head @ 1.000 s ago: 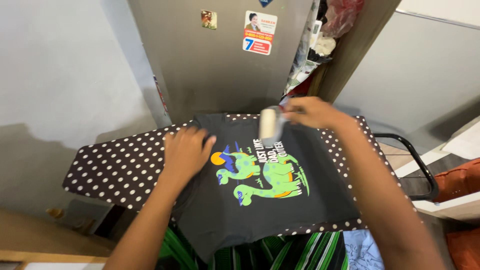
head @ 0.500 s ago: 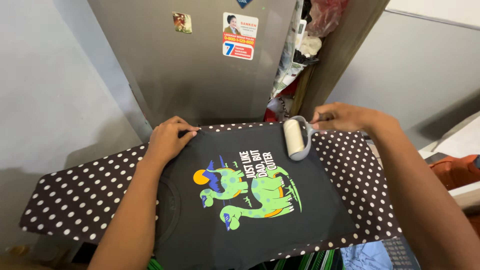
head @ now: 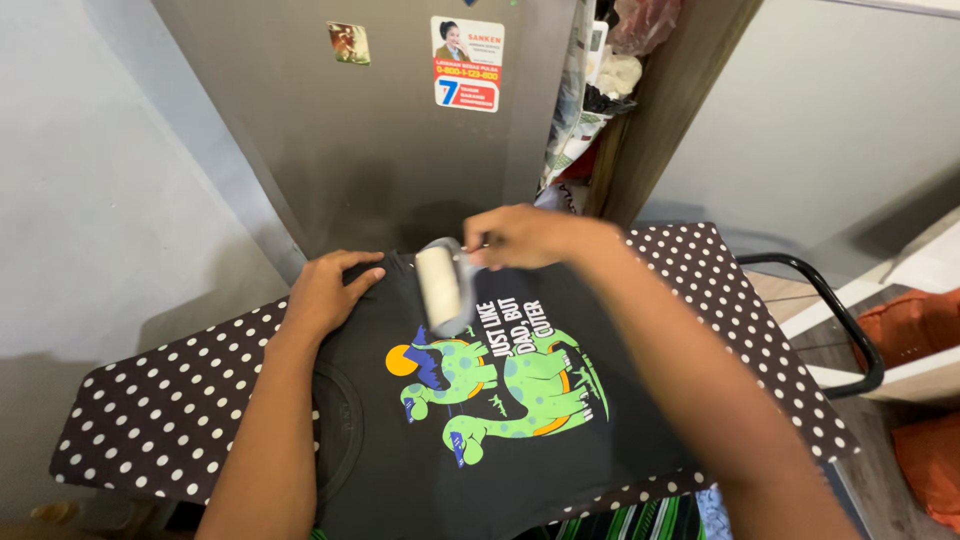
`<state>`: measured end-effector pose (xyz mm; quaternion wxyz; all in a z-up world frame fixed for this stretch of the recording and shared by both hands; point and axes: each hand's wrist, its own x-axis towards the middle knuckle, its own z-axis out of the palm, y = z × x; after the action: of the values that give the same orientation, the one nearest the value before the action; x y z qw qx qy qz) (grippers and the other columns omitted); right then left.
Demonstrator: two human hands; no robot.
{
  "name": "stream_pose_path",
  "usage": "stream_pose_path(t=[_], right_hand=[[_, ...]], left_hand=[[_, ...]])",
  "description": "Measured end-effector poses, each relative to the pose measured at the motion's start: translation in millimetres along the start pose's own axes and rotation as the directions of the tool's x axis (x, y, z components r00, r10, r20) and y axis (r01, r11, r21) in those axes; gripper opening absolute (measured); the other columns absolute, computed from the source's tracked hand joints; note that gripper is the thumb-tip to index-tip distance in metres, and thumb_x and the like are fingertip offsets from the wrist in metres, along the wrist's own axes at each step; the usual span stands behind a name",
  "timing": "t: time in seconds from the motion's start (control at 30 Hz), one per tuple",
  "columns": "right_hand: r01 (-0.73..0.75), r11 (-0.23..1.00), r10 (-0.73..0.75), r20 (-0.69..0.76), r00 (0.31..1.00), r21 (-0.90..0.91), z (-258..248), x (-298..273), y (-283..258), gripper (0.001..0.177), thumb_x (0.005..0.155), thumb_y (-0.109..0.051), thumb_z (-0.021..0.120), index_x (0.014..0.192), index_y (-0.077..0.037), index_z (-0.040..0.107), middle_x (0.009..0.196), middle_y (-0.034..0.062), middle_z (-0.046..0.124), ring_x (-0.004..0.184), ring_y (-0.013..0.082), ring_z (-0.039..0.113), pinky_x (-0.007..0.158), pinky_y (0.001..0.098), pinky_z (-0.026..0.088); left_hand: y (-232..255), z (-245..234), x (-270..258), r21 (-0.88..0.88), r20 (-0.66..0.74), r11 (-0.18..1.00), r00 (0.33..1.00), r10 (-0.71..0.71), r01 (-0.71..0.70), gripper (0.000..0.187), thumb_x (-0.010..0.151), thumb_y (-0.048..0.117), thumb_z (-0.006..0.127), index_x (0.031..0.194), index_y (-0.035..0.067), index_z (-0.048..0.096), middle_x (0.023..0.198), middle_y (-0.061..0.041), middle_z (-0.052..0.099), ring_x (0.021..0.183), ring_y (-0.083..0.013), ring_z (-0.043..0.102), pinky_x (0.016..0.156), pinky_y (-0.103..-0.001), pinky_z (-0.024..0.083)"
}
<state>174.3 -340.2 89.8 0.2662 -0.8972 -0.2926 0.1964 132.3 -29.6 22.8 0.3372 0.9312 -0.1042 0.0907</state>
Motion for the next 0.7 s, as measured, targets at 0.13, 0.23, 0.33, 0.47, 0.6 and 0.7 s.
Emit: stream_pose_path(t=[0.13,0.23,0.33,0.47,0.6,0.7], right_hand=[[-0.089,0.992,0.093,0.039,0.995,-0.087,-49,-63,50,0.026,0.094,-0.035,0.069,0.105,-0.011,0.068,0.096,0.0028,0.072,0.092,0.0155,0.068,0.081,0.0347,0.055],[-0.354,0.927,0.360,0.029,0.933,-0.124,-78,-115,86,0.030,0.091,-0.038,0.067,0.109,-0.014,0.071,0.104,0.0021,0.075,0.102,0.0161,0.067,0.092,0.0367,0.051],[-0.461,0.887,0.460,-0.028,0.887,-0.036,-87,-146,109,0.030,0.089,-0.035,0.070,0.113,-0.016,0.070,0.107,0.0019,0.077,0.104,0.0155,0.068,0.095,0.0353,0.050],[-0.304,0.951,0.302,-0.034,0.953,-0.054,-80,-138,110,0.027,0.092,-0.033,0.068,0.110,-0.013,0.069,0.105,0.0011,0.073,0.104,0.0153,0.066,0.093,0.0358,0.052],[0.064,0.998,-0.064,-0.004,0.998,0.029,-49,-81,79,0.020,0.095,-0.024,0.067,0.107,-0.008,0.065,0.101,0.0037,0.069,0.096,0.0137,0.064,0.084,0.0330,0.054],[-0.014,0.994,0.015,-0.010,1.000,0.108,-18,-27,45,0.020,0.098,-0.027,0.065,0.108,-0.010,0.065,0.096,0.0054,0.073,0.084,0.0108,0.067,0.074,0.0286,0.056]], left_hand=[[4,-3,3,0.051,0.062,0.986,0.985,-0.163,0.160,0.039,0.086,0.044,0.074,0.120,0.024,0.077,0.118,-0.008,0.074,0.113,-0.0306,0.068,0.097,-0.043,0.051],[3,-4,4,0.064,0.070,0.983,0.982,-0.176,0.172,0.040,0.086,0.044,0.074,0.121,0.024,0.076,0.120,-0.008,0.074,0.115,-0.0297,0.068,0.098,-0.044,0.051],[0,-4,4,0.053,0.076,0.985,0.983,-0.167,0.163,0.040,0.086,0.042,0.074,0.121,0.023,0.075,0.120,-0.006,0.075,0.115,-0.0283,0.068,0.098,-0.044,0.051],[-2,-3,4,-0.001,0.048,0.996,0.994,-0.095,0.095,0.044,0.086,0.043,0.074,0.124,0.022,0.073,0.120,-0.007,0.075,0.116,-0.0282,0.069,0.098,-0.043,0.052],[-1,-3,2,0.056,0.084,0.981,0.979,-0.187,0.183,0.042,0.087,0.045,0.072,0.124,0.025,0.074,0.121,-0.008,0.074,0.116,-0.0301,0.067,0.099,-0.045,0.050],[2,-5,2,0.062,0.069,0.983,0.982,-0.176,0.172,0.041,0.088,0.045,0.072,0.124,0.025,0.074,0.120,-0.009,0.074,0.116,-0.0304,0.068,0.098,-0.045,0.051]])
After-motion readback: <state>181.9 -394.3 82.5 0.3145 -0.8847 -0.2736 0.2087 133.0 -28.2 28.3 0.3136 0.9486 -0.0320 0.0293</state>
